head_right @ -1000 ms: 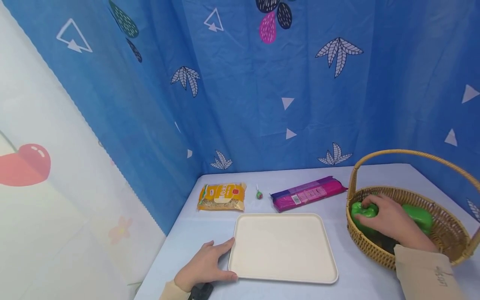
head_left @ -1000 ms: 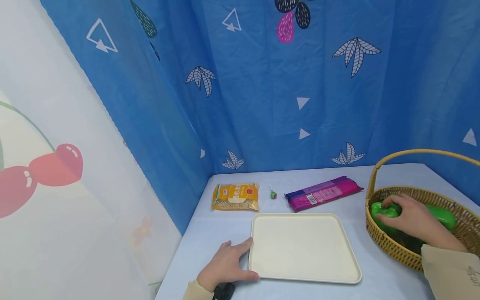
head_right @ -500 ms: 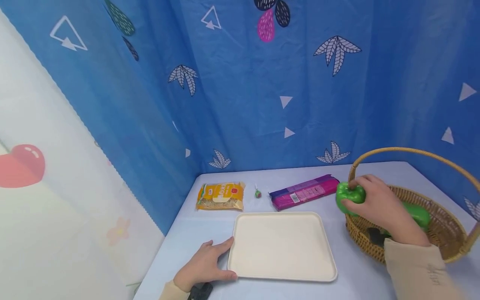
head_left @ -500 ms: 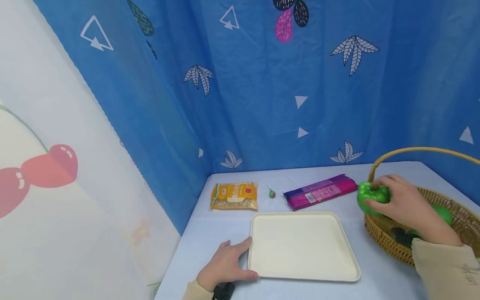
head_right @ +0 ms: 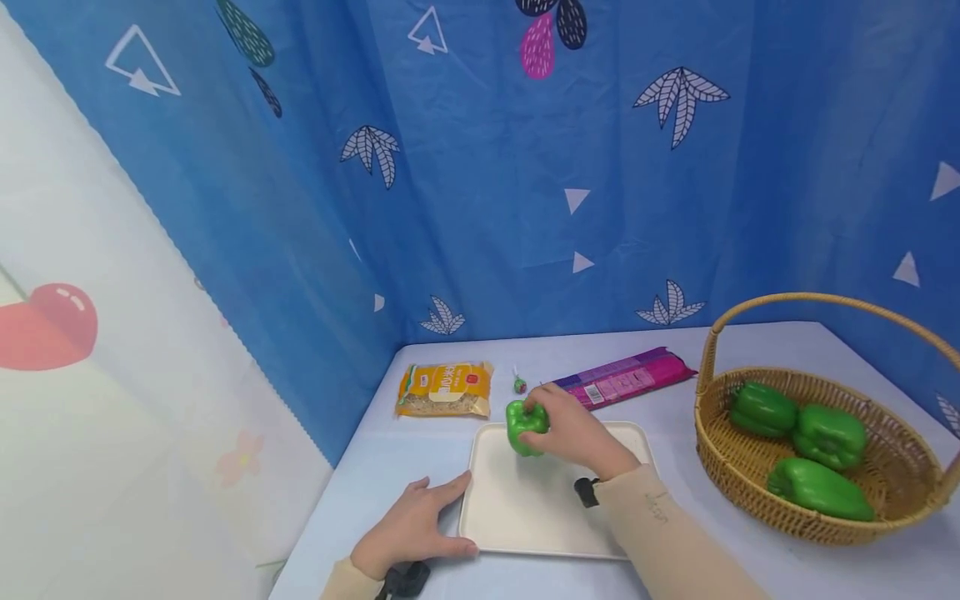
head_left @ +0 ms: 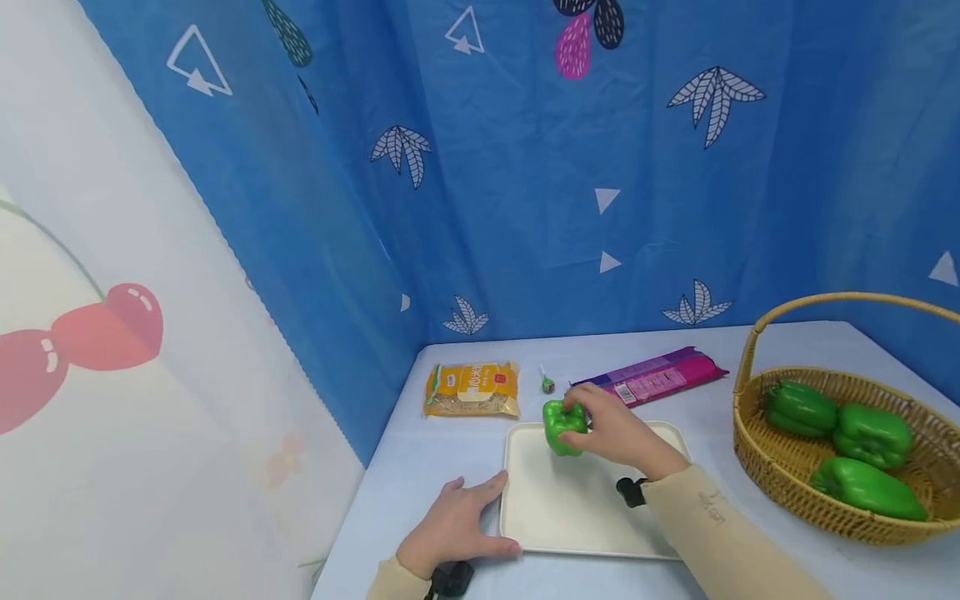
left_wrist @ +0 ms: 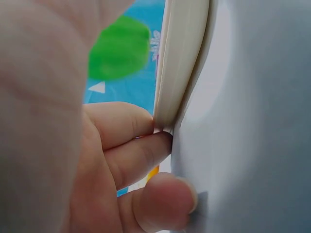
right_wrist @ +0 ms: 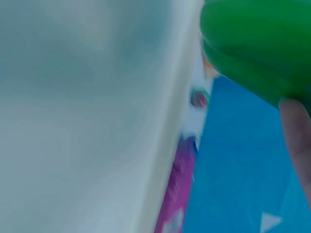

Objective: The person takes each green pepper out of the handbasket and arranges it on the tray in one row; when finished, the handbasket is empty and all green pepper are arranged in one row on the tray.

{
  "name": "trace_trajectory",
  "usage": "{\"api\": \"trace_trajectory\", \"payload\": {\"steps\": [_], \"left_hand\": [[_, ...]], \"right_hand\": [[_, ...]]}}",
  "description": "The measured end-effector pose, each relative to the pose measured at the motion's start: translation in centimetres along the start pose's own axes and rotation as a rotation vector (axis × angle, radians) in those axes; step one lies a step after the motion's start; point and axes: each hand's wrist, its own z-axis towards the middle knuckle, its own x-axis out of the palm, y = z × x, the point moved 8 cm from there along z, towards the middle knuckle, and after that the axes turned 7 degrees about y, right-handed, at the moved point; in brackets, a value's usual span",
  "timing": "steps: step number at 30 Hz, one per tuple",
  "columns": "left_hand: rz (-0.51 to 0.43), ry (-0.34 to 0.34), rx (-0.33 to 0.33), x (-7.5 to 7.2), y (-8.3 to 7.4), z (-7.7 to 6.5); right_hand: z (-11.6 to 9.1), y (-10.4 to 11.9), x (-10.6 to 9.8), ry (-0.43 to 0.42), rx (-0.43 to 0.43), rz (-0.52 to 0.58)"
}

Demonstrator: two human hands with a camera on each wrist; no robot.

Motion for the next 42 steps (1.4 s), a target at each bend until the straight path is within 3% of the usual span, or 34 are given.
{"api": "trace_trajectory", "payload": {"steps": [5,11,27,36,39,42], "left_hand": [[0.005,-0.004,0.012,0.0,-0.1,0.0],[0.001,0.001,0.01,-0.1,-0.1,-0.1],[0.01,-0.001,0.007,-0.2,-0.2,-0.1],[0.006,-0.009,0.008,-0.4,-0.2,-0.3],[0.009,0.001,-0.001,-0.4,-0.1,-0.3],[0.004,0.007,-0.005,-0.4,-0.1,-0.2]], "right_hand": [[2.4,0.6,3.5,0.003,0.011,0.013],[3.8,0.6,5.6,-0.004,0.036,-0.017],[3.6,1.2,6.1,-0.025,0.012,-0.031],[3.2,1.5,5.5,0.008,0.034,-0.021],[2.3,1.6,3.6,-0.003,0.034,-0.023],[1.0,1.4,0.0,-0.065,-0.008,-0.06]]}}
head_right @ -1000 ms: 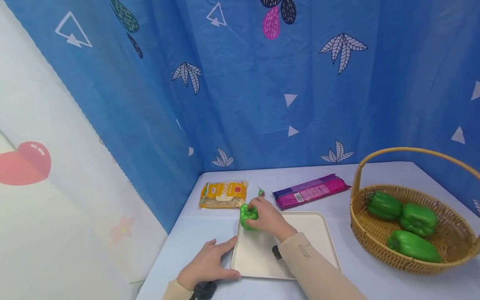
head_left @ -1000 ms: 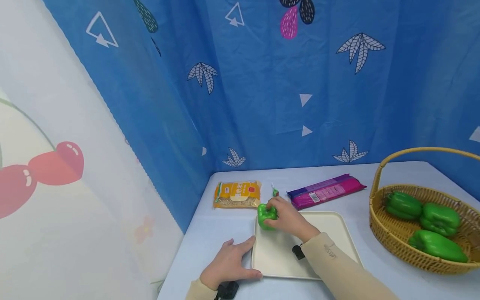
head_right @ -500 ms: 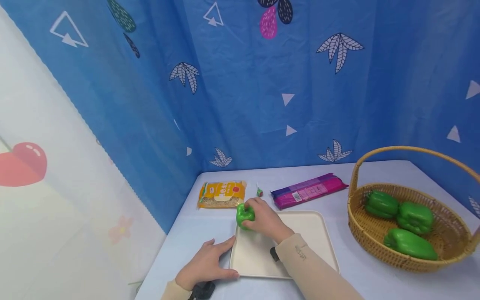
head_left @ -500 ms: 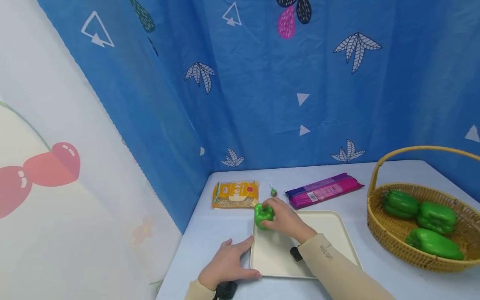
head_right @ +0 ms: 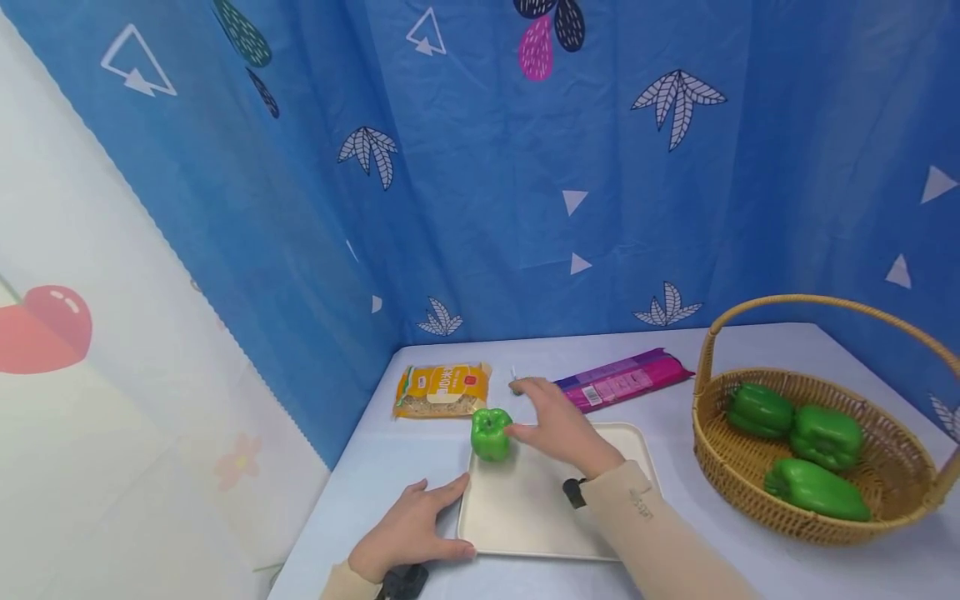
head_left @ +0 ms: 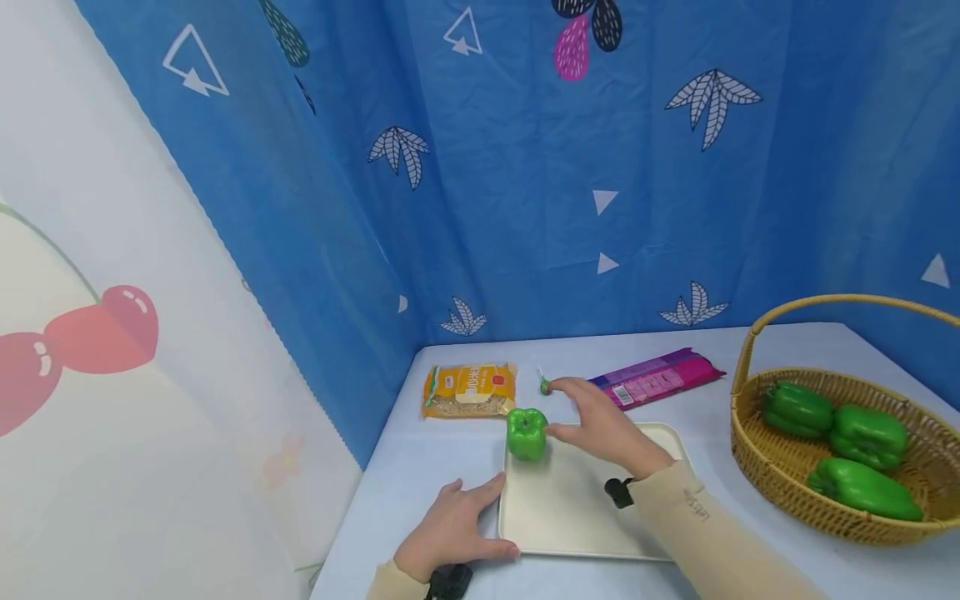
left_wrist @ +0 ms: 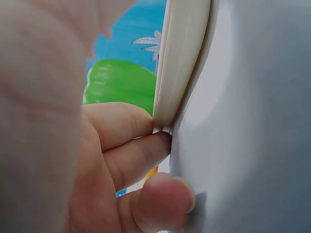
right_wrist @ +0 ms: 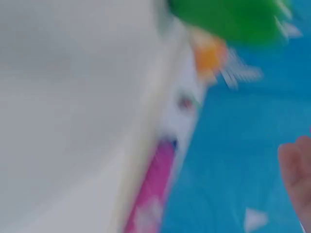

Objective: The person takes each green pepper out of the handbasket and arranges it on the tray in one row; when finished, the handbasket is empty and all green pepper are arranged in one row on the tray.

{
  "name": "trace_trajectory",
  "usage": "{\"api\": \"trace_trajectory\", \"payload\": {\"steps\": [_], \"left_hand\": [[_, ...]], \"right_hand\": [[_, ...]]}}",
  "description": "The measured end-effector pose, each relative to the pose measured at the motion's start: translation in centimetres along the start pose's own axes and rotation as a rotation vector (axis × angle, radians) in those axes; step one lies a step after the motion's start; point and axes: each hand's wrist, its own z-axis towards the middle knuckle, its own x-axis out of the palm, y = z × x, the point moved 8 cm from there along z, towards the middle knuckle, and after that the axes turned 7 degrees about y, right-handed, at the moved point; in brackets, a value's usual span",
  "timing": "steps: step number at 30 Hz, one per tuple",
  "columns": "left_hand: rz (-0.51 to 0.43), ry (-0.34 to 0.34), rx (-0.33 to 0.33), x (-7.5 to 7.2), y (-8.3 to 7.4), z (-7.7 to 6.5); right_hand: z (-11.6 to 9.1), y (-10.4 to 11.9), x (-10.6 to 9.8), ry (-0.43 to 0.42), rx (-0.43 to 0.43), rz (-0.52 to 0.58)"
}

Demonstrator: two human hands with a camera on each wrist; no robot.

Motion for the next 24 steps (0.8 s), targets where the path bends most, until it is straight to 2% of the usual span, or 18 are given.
{"api": "trace_trajectory", "payload": {"steps": [3,6,9,12,15,19,24], "left_hand": [[-0.01,0.008,0.0,0.0,-0.1,0.0],[-0.011,0.016,0.001,0.0,-0.2,0.0],[-0.013,0.022,0.0,-0.1,-0.1,0.0],[-0.016,0.022,-0.003,-0.1,0.0,0.0],[-0.016,0.02,-0.003,-0.1,0.1,0.0],[-0.02,0.02,-0.003,0.0,0.1,0.0],[-0.027,0.026,-0.012,0.0,0.1,0.1]], "right_hand": [[-1.5,-1.1,-5.0,-0.095,-0.029,-0.049],[-3.6,-3.1,-10.3,-0.187,0.008,-0.087],[-6.1,-5.8,-14.7,-0.253,0.099,-0.113],[-8.4,-9.3,-17.6,-0.302,0.209,-0.154],[-10.3,-13.5,-19.0,-0.313,0.317,-0.177],[-12.5,-18.1,-19.1,-0.313,0.407,-0.178],[-13.7,-20.7,-18.4,-0.282,0.443,-0.224]]}}
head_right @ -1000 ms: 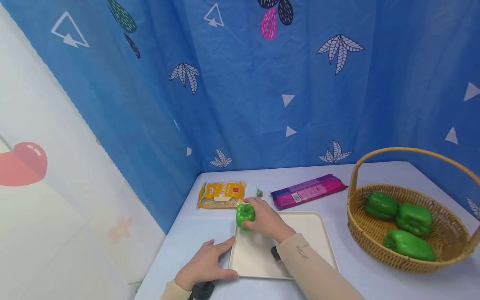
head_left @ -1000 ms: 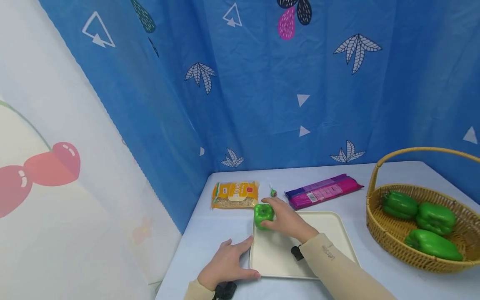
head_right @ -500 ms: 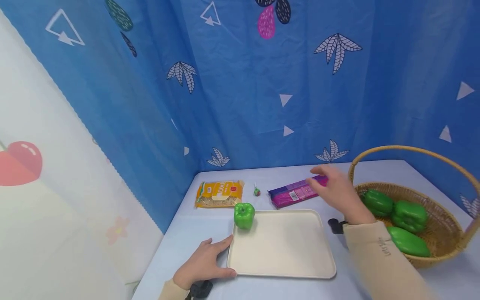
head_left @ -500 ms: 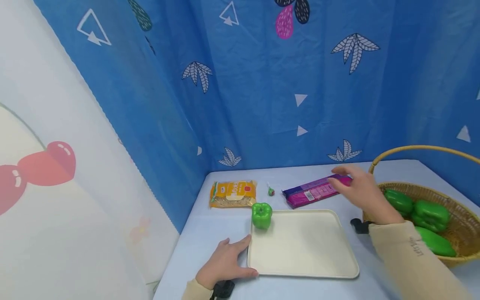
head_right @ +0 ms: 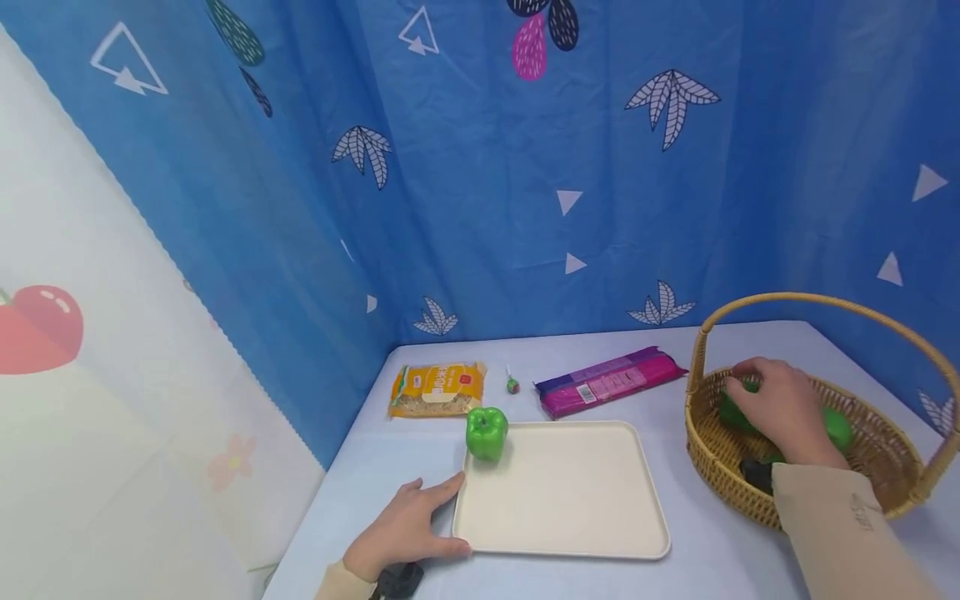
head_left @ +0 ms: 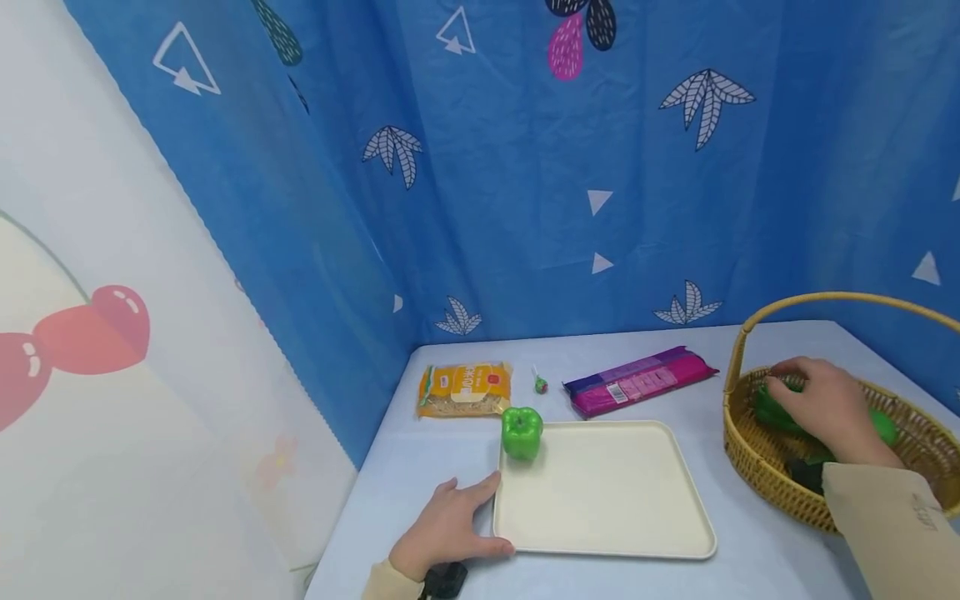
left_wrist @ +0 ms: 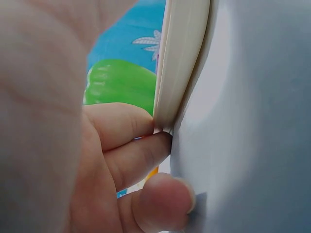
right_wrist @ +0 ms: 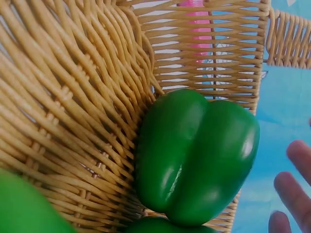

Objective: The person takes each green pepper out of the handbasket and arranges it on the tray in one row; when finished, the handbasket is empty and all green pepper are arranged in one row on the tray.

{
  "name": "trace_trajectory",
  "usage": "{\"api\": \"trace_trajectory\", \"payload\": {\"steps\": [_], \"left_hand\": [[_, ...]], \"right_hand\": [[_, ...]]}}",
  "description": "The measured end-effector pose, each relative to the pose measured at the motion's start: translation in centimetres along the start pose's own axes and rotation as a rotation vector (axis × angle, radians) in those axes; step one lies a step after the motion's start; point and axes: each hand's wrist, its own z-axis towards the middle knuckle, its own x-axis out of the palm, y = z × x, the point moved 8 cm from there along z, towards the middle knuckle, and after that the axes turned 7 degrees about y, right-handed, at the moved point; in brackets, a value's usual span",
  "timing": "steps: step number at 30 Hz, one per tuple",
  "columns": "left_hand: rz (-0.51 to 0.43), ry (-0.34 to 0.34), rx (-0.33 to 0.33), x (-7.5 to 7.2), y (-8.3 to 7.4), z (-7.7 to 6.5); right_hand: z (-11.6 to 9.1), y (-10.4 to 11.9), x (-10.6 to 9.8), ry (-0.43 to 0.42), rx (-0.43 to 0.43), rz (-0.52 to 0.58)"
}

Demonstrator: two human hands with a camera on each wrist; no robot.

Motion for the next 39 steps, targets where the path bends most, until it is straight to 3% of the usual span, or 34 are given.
{"api": "trace_trajectory", "payload": {"steps": [10,15,19,31,39], "left_hand": [[-0.015,0.023,-0.007,0.8,-0.7,0.3],[-0.016,0.022,-0.008,1.2,-1.0,0.4],[-0.022,0.024,-0.004,1.4,-1.3,0.5],[-0.021,0.014,0.004,0.3,-1.1,0.2],[-0.008,-0.016,0.014,-0.5,-0.4,-0.2]], "right_hand": [[0.0,-1.2,1.0,0.101,-0.012,-0.19],[-0.1,-1.7,1.8,0.171,-0.001,-0.184],[-0.3,-1.9,1.6,0.169,0.005,-0.185],[-0.5,-0.6,1.9,0.233,-0.036,-0.242],[0.1,-0.2,2.8,0.244,-0.014,-0.192]]}}
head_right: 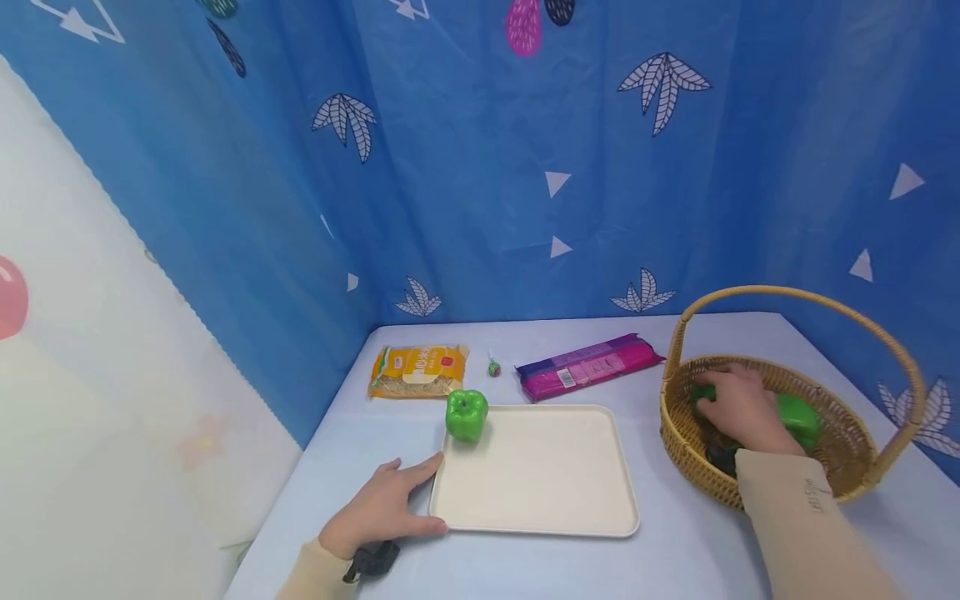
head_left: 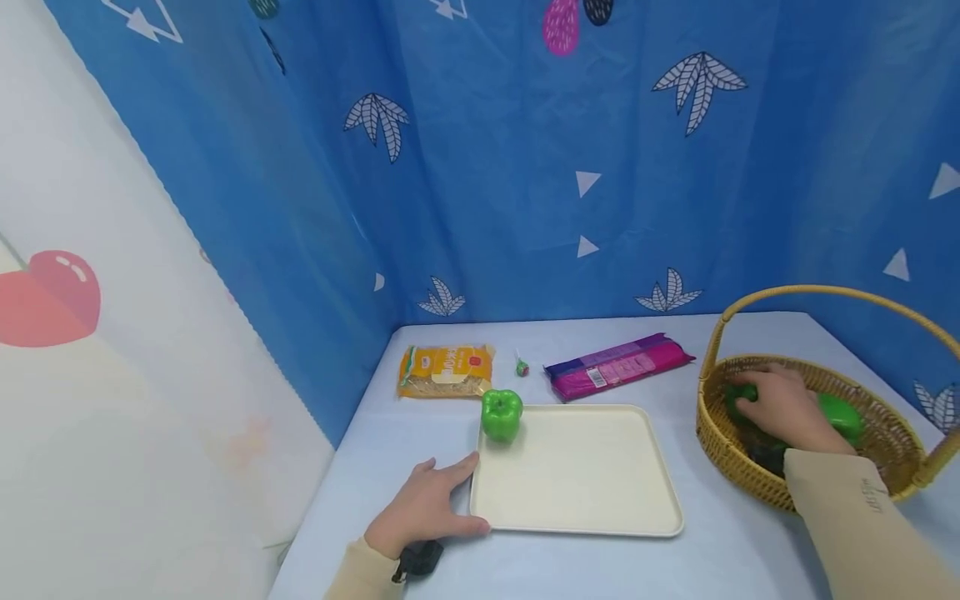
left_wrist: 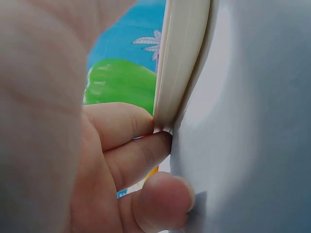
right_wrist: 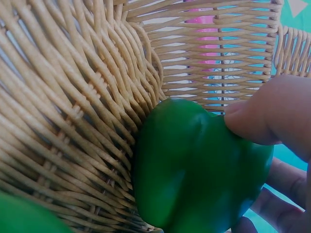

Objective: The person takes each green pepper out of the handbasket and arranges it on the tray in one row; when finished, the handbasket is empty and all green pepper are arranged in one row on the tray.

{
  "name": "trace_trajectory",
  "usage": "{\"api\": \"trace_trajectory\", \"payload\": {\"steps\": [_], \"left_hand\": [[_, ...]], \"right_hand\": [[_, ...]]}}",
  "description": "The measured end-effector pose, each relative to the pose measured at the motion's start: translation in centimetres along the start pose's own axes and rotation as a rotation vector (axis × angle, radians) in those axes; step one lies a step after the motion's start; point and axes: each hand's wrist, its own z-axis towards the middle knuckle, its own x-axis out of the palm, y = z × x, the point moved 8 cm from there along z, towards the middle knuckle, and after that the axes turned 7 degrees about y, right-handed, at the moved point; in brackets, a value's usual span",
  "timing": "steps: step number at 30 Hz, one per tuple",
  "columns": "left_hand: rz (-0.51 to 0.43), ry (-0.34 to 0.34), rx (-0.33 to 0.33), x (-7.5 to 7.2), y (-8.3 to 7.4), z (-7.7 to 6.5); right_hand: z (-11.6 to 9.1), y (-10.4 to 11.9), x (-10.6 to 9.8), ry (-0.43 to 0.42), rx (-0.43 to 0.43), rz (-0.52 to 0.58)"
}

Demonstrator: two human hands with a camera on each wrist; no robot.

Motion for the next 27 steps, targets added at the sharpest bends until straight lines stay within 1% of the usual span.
{"api": "trace_trajectory", "payload": {"steps": [4,10,15,20,27], "left_hand": [[-0.007,-0.003,-0.002,0.0,0.1,0.0],[-0.008,-0.009,0.006,0.3,0.6,-0.1],[-0.005,-0.015,0.0,-0.1,1.0,-0.5],[-0.01,-0.014,0.006,-0.1,0.9,-0.3],[-0.011,-0.017,0.02,0.0,0.6,0.1]], "right_hand": [[0.1,0.1,-0.2,-0.018,0.001,0.004],[-0.1,0.4,0.2,-0.031,0.001,0.022],[0.0,0.9,0.3,-0.062,-0.003,0.038],[0.0,0.8,0.0,-0.082,0.004,0.058],[-0.3,0.1,-0.7,-0.09,0.011,0.095]]}}
